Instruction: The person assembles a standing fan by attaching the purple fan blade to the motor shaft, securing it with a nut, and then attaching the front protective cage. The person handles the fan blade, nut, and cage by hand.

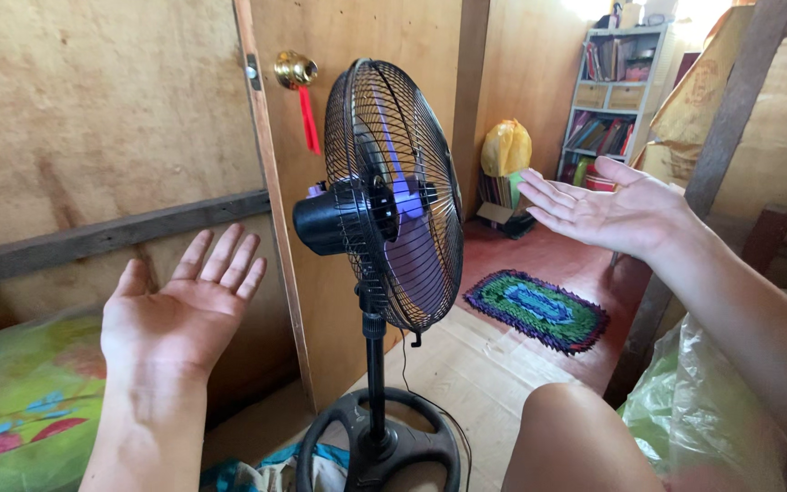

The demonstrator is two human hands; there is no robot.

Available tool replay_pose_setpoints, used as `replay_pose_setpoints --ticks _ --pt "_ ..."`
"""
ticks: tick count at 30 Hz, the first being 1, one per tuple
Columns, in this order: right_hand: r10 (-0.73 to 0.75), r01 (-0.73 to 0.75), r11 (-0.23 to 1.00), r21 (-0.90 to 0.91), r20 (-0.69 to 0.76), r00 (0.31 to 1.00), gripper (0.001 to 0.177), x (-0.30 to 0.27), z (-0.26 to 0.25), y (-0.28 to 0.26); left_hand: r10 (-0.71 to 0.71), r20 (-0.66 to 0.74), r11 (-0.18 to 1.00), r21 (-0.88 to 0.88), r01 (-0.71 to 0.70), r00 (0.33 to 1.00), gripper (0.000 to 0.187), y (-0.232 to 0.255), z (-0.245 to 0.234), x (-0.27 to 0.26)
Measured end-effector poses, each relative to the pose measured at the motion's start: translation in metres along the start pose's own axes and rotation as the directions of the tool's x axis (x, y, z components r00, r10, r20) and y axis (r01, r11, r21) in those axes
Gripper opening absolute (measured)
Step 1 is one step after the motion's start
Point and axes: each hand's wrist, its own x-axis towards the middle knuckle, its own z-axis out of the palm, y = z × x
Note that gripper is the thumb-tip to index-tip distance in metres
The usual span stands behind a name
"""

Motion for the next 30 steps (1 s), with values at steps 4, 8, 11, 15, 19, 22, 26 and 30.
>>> replay_pose_setpoints --ticks 4,8,11,15,19,22,26,30 --pt "0.061 -0.062 0.998 0.005 0.066 0.996 0.077 -0.001 -0.004 0.001 -0.024 0.068 0.999 0.028 0.022 0.997 0.078 -0.003 -0.004 0.007" --pt "0.063 -0.067 0.997 0.03 0.113 0.992 0.078 -0.003 -0.003 0.007 -0.06 0.142 0.998 0.002 0.061 0.988 0.08 -0.005 -0.013 0.02" --pt "0.046 -0.072 0.99 0.118 0.208 0.977 0.083 -0.012 0.002 0.016 -0.115 0.412 0.977 -0.116 0.177 0.904 0.067 -0.007 -0.018 0.023" --pt "-0.064 0.035 0.984 0.173 0.166 0.984 0.099 -0.015 0.008 0.031 0.057 0.15 0.997 0.046 -0.065 0.987 0.059 -0.023 -0.014 0.018" --pt "0.081 -0.105 0.994 0.032 0.435 0.897 0.079 -0.009 0.004 0.044 -0.008 0.055 1.0 0.023 0.007 0.998 0.034 -0.038 -0.006 0.019" --pt "0.184 -0.155 0.983 -0.101 0.416 0.891 0.077 -0.005 0.008 0.055 -0.095 0.126 0.995 0.042 0.09 0.988 0.052 -0.045 0.002 0.022" --pt "0.302 -0.203 0.931 -0.302 0.33 0.895 0.078 -0.01 0.015 0.074 -0.113 0.159 0.987 0.129 0.093 0.981 0.074 -0.057 0.023 0.026" --pt "0.555 -0.302 0.757 -0.579 0.325 0.766 0.085 -0.011 0.013 0.104 -0.24 0.266 0.964 0.176 0.198 0.933 0.08 -0.065 0.041 0.027"
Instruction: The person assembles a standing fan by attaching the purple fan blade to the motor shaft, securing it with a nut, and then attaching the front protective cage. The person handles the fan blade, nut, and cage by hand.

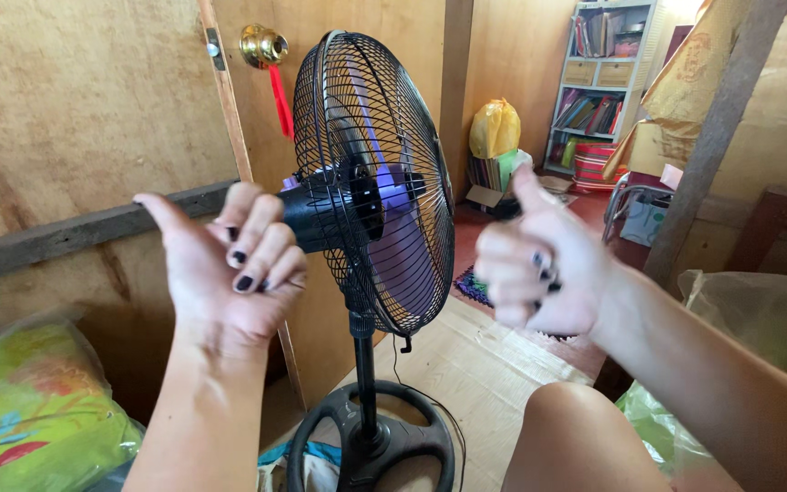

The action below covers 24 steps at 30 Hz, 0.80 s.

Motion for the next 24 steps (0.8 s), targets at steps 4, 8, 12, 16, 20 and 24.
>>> replay_pose_setpoints --ticks 4,8,12,16,20,24 --pt "0.044 -0.047 0.994 -0.1 -0.034 0.998 0.088 0.005 0.008 -0.006 -0.144 -0.121 0.985 0.08 0.155 0.982 0.084 -0.022 0.003 -0.01" --pt "-0.06 0.061 0.994 -0.092 0.016 0.998 0.089 0.002 0.017 -0.041 -0.338 -0.144 0.927 0.117 0.355 0.93 0.087 -0.046 0.001 -0.032" --pt "-0.015 0.015 1.0 0.0 -0.044 0.999 0.09 0.008 0.016 -0.021 -0.353 -0.017 0.927 0.13 0.352 0.935 0.088 -0.037 0.013 -0.029" --pt "0.115 -0.123 0.988 -0.091 -0.086 0.99 0.09 0.015 0.021 0.02 -0.339 0.155 0.927 0.223 0.302 0.928 0.088 -0.006 0.04 -0.008" --pt "-0.003 0.0 0.999 -0.038 -0.082 0.997 0.089 0.016 0.027 -0.009 -0.339 -0.016 0.911 0.245 0.333 0.94 0.089 -0.011 0.048 -0.02" --pt "-0.137 0.164 0.979 -0.121 0.208 0.968 0.091 0.011 0.043 -0.059 -0.498 -0.174 0.814 0.242 0.527 0.849 0.093 -0.038 0.045 -0.043"
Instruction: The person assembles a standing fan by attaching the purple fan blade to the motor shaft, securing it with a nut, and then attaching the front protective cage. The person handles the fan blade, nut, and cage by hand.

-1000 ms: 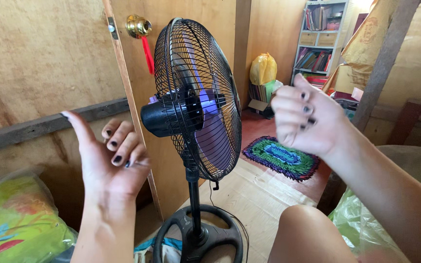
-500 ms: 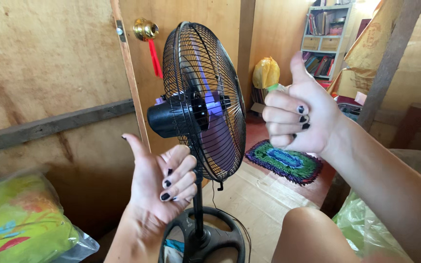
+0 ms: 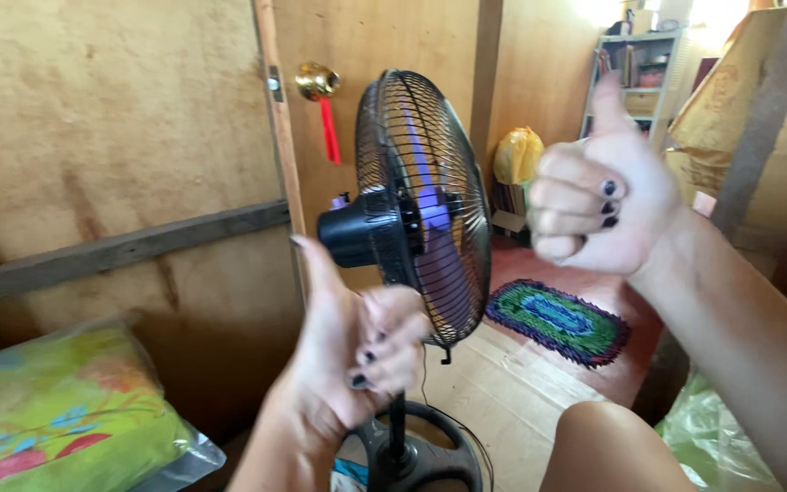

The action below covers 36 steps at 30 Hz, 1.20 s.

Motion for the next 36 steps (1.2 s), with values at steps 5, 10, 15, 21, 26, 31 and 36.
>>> replay_pose_setpoints --ticks 5,10,15,21,26,31,36 --pt "0.157 -0.157 0.987 0.033 -0.412 0.898 0.091 0.005 -0.004 0.065 -0.013 0.05 0.989 0.151 0.005 0.999 0.092 0.022 0.016 0.011" --pt "0.165 -0.186 0.982 -0.022 -0.365 0.916 0.092 0.004 -0.003 0.074 0.055 0.297 0.97 0.209 -0.121 0.953 0.092 0.05 0.026 0.017" --pt "0.004 -0.008 0.998 -0.069 -0.069 0.998 0.089 -0.002 0.001 0.015 -0.089 0.126 0.984 0.163 0.067 0.988 0.094 0.004 0.006 0.011" --pt "0.162 -0.134 0.982 0.136 -0.215 0.963 0.087 -0.02 -0.012 0.097 -0.168 0.231 0.977 0.172 0.13 0.958 0.095 0.009 0.009 0.021" --pt "0.172 -0.171 0.985 0.026 -0.239 0.956 0.089 -0.018 -0.009 0.107 0.004 0.508 0.971 0.205 -0.125 0.862 0.093 0.064 0.028 0.036" --pt "-0.058 0.056 0.998 -0.013 -0.305 0.951 0.088 0.0 0.004 0.037 0.06 0.277 0.973 0.199 -0.118 0.959 0.091 0.037 0.022 0.032" --pt "-0.222 0.157 0.975 -0.157 -0.657 0.721 0.085 0.008 0.02 0.054 0.321 -0.213 0.938 0.207 -0.279 0.923 0.069 0.005 0.02 0.022"
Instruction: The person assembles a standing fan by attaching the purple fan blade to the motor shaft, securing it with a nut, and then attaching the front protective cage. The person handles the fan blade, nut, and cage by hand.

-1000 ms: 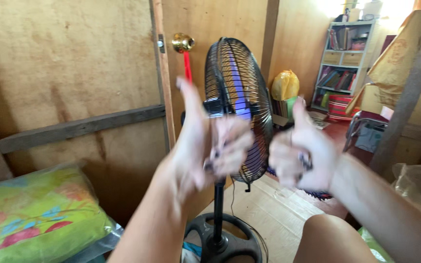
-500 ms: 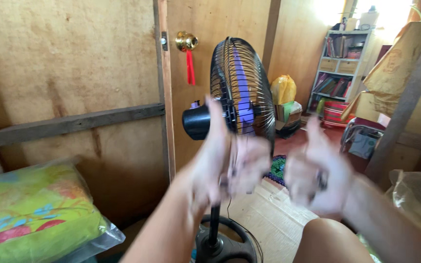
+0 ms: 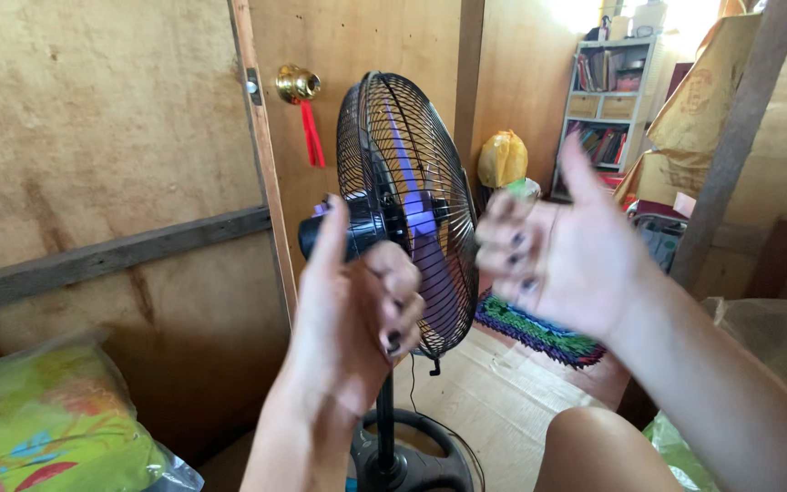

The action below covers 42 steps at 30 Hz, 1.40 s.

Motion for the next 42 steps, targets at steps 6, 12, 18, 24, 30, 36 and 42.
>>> replay_pose_setpoints --ticks 6,12,18,24,30,36,42 --pt "-0.013 -0.013 0.989 -0.149 -0.171 0.985 0.069 0.014 -0.045 0.023 0.433 -0.331 0.841 0.483 -0.243 0.838 0.029 0.017 -0.011 0.015" --pt "-0.028 -0.051 0.99 -0.133 -0.533 0.846 0.045 0.134 -0.163 0.01 0.581 -0.439 0.505 0.855 0.119 0.685 0.023 -0.007 0.003 0.006" --pt "0.09 -0.36 0.872 -0.332 -0.614 0.784 0.071 0.224 -0.212 0.025 0.58 -0.442 0.395 0.887 0.238 0.684 0.026 -0.023 0.025 -0.002" --pt "0.148 -0.362 0.864 -0.35 -0.512 0.846 0.077 0.257 -0.233 0.035 0.596 -0.46 0.37 0.885 0.284 0.659 0.019 -0.027 0.027 0.0" --pt "0.174 -0.292 0.912 -0.288 -0.374 0.911 0.074 0.245 -0.217 0.036 0.878 -0.107 0.128 0.992 -0.014 0.466 0.033 -0.051 0.021 0.01" --pt "0.22 -0.259 0.946 -0.196 -0.199 0.955 0.072 0.202 -0.148 0.016 0.867 -0.117 0.1 0.993 0.06 0.485 0.039 -0.07 0.03 0.017" --pt "0.277 -0.284 0.952 -0.111 -0.077 0.958 0.069 0.181 -0.124 0.034 0.84 -0.025 -0.035 0.994 0.1 0.542 0.063 -0.085 0.043 0.008"
